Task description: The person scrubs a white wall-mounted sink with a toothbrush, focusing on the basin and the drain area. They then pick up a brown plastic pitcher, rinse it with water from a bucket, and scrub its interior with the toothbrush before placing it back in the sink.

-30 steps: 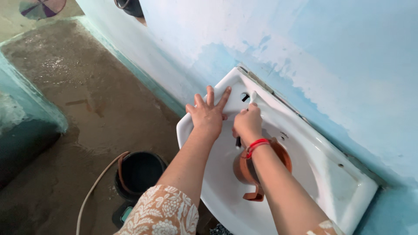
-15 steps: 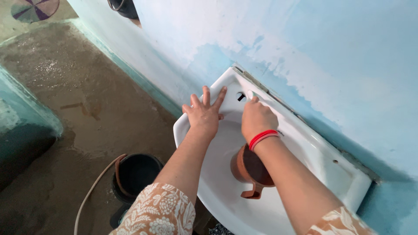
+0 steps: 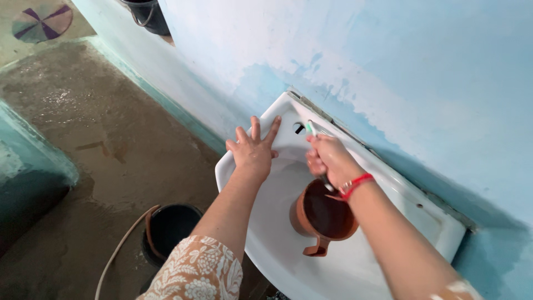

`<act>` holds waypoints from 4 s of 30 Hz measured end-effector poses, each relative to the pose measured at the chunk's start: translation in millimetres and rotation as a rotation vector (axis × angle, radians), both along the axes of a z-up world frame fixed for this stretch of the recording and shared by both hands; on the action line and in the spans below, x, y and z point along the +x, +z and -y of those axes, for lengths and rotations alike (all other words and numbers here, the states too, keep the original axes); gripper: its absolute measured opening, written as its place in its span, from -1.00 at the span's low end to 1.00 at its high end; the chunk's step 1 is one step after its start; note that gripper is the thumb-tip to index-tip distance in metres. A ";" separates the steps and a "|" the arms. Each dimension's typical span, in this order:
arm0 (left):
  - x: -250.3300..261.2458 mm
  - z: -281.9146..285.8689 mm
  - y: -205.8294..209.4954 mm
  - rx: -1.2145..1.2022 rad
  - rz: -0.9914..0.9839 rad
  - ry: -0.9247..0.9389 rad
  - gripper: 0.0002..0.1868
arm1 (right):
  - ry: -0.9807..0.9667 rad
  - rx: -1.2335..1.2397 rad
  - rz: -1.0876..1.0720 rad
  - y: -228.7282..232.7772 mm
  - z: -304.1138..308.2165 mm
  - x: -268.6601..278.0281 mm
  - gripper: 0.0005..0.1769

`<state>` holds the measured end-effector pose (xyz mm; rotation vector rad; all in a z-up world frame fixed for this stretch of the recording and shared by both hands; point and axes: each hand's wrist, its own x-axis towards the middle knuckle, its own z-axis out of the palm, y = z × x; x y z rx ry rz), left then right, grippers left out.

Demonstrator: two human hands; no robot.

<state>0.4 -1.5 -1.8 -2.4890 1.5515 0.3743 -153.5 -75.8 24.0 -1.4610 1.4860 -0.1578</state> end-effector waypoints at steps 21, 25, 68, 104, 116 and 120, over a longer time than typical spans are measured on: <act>-0.8 -3.9 8.0 0.003 -0.018 0.007 -0.04 | 0.793 -0.891 -0.787 -8.3 10.0 -53.7 0.00; -1.4 -4.6 4.7 -0.024 -0.005 0.001 -0.06 | 0.835 -1.027 -0.739 -13.9 22.4 -18.5 0.06; -0.8 -2.0 6.5 0.016 -0.025 -0.012 -0.08 | 0.657 -1.060 -0.656 -24.0 20.7 -90.1 -0.06; 0.9 -5.6 -7.4 -0.101 -0.015 -0.022 -0.10 | 0.618 -0.827 -1.005 -13.1 -41.1 -176.0 -0.01; -51.0 3.7 -25.4 -0.127 0.254 -0.310 0.12 | 0.491 -0.735 -0.819 -12.0 -54.6 -171.4 0.04; -91.1 15.6 -1.1 -0.054 -0.021 -0.276 0.14 | 0.356 -0.521 -0.959 2.3 -83.7 -203.6 0.02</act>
